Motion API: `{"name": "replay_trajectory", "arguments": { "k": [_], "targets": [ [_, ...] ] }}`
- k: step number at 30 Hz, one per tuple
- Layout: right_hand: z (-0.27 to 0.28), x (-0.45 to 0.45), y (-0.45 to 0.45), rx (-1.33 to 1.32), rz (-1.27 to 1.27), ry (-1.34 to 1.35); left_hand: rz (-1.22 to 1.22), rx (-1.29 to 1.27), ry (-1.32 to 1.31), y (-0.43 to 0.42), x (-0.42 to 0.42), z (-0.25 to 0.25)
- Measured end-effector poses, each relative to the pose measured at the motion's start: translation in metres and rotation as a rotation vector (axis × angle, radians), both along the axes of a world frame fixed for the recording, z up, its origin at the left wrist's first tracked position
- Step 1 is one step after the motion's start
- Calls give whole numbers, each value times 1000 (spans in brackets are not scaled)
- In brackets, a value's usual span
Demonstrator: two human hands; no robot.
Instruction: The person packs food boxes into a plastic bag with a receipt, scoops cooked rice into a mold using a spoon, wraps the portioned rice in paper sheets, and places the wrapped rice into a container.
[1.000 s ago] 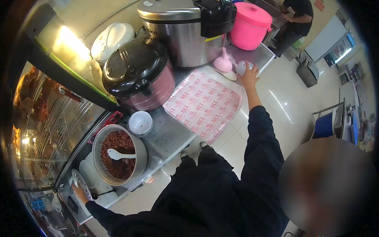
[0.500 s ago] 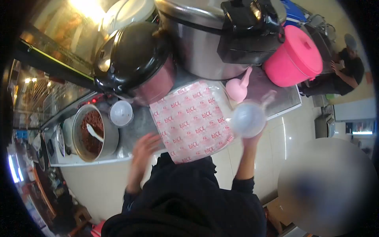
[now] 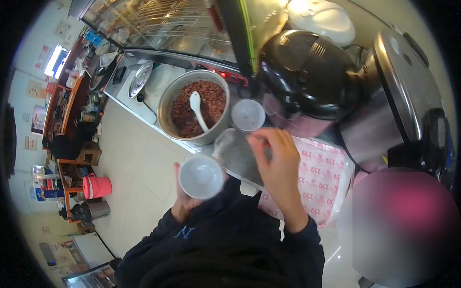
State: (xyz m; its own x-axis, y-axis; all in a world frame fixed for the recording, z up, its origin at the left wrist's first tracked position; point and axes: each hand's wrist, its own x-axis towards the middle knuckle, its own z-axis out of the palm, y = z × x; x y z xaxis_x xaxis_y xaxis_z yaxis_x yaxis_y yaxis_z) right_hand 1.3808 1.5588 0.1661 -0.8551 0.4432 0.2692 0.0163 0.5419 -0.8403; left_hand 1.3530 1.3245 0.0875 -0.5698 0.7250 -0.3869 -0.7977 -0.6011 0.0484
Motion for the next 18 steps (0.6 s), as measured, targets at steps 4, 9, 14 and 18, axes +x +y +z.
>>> {"name": "replay_trajectory", "arguments": {
  "k": [4,9,14,18],
  "targets": [
    [-22,-114,-68,488,148,-131,254,-235,399,-79,-47,2],
    [-105,-212,-106,609,354,-576,501,-547,538,-150,-127,-16],
    [-26,-212,-107,719,258,-673,514,-755,627,-141,-195,-5],
    [-6,-225,-92,1077,275,-665,444,-818,738,-115,-220,1]
  ]
}}
